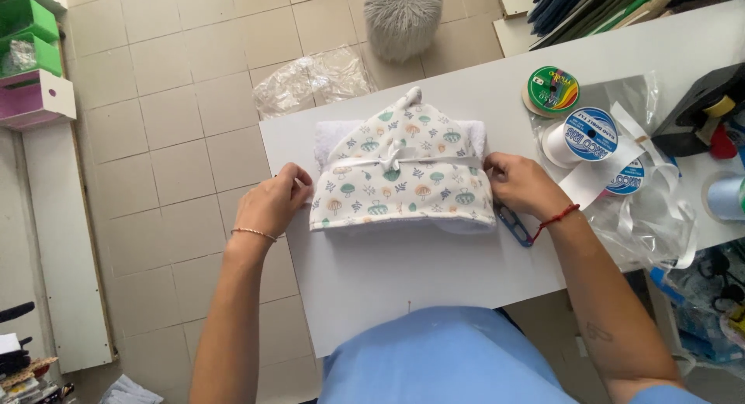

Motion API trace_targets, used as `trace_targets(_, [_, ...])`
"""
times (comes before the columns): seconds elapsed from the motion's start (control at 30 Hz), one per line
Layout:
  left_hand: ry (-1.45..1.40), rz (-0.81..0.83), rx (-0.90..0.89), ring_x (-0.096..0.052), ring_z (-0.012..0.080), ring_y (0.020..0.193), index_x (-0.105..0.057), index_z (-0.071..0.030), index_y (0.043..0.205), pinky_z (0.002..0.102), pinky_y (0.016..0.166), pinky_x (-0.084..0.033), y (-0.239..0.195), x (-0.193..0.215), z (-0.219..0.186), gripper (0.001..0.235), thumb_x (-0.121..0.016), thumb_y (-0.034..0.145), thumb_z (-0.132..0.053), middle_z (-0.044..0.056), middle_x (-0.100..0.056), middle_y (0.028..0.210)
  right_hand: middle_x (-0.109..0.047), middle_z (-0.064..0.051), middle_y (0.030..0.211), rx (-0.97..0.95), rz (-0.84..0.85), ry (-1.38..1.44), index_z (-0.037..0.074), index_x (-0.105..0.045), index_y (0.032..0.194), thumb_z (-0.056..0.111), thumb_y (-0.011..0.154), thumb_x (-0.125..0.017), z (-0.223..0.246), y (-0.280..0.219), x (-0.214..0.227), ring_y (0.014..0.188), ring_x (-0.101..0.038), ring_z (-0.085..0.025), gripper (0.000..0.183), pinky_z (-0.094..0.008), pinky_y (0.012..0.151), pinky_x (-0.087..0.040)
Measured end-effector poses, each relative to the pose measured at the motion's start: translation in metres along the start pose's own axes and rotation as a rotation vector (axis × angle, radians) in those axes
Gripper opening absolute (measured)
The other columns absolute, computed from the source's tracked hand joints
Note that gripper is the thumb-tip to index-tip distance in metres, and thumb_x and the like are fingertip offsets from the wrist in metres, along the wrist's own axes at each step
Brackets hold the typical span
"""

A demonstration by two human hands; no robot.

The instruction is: Tying a decorative white ribbon around a folded patterned fabric item

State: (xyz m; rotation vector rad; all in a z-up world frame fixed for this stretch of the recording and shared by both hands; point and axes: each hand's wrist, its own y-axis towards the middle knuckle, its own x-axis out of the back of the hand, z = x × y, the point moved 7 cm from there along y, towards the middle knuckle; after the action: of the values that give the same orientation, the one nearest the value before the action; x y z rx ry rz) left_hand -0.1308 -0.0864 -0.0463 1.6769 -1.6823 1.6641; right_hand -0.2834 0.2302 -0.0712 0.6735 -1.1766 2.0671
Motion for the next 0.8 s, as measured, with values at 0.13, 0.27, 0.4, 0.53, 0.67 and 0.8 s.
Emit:
trace_targets(0.13, [-0.024, -0.005, -0.008, -0.061, 0.0267, 0.081, -0.054, -0.022, 0.091, 0.038, 0.072, -0.045, 0.009, 0.013, -0.010, 0.013, -0.053, 0.081, -0.030, 0.000, -0.065, 0.080, -0.065, -0.012, 0.081, -0.037, 0.007, -0.040, 0.017, -0.064, 0.094, 0.023, 0.072, -0.052, 0.000, 0.006, 0.000, 0.089, -0.057, -0.033, 0.026, -0.041, 0.078, -0.044])
trace_targets(0.27, [0.012, 0.113, 0.056, -0.062, 0.0170, 0.069, -0.059, -0.023, 0.086, 0.034, 0.068, -0.045, 0.007, 0.015, -0.011, 0.012, -0.056, 0.076, -0.028, -0.005, -0.065, 0.069, -0.065, -0.014, 0.082, -0.066, -0.017, -0.012, 0.015, -0.065, 0.093, 0.024, 0.070, -0.055, 0.006, 0.000, 0.008, 0.090, -0.057, -0.034, 0.026, -0.041, 0.077, -0.044])
trace_targets(0.4, [0.048, 0.173, 0.077, -0.063, 0.0134, 0.067, -0.062, -0.024, 0.086, 0.031, 0.068, -0.045, 0.003, 0.019, -0.006, 0.013, -0.060, 0.073, -0.028, -0.007, -0.067, 0.074, -0.065, -0.015, 0.078, -0.056, 0.010, 0.015, 0.010, -0.063, 0.094, 0.024, 0.070, -0.057, 0.014, -0.010, 0.014, 0.087, -0.058, -0.035, 0.028, -0.043, 0.078, -0.043])
trace_targets(0.53, [0.058, 0.113, -0.023, -0.059, 0.0263, 0.091, -0.046, -0.026, 0.105, 0.040, 0.079, -0.044, 0.009, 0.009, 0.000, 0.032, -0.058, 0.076, -0.035, 0.002, -0.065, 0.090, -0.062, -0.016, 0.082, 0.029, -0.024, 0.040, 0.017, -0.046, 0.122, 0.020, 0.072, -0.055, 0.034, -0.020, 0.021, 0.088, -0.056, -0.035, 0.051, -0.048, 0.079, -0.041])
trace_targets(0.67, [-0.014, 0.019, -0.185, -0.057, 0.0325, 0.088, -0.036, -0.030, 0.121, 0.045, 0.077, -0.046, 0.014, -0.004, -0.005, 0.046, -0.050, 0.078, -0.020, 0.009, -0.061, 0.088, -0.061, -0.013, 0.085, 0.032, -0.044, 0.051, 0.021, -0.028, 0.136, 0.016, 0.072, -0.053, 0.053, -0.032, 0.022, 0.093, -0.055, -0.033, 0.068, -0.046, 0.082, -0.041])
trace_targets(0.8, [0.045, -0.138, -0.354, -0.058, 0.0339, 0.085, -0.046, -0.022, 0.111, 0.045, 0.070, -0.049, 0.021, -0.018, -0.007, 0.035, -0.044, 0.077, -0.014, 0.011, -0.057, 0.089, -0.063, -0.013, 0.082, 0.016, -0.004, 0.124, 0.016, -0.038, 0.130, 0.020, 0.072, -0.056, 0.058, -0.026, 0.021, 0.092, -0.057, -0.029, 0.062, -0.042, 0.083, -0.043])
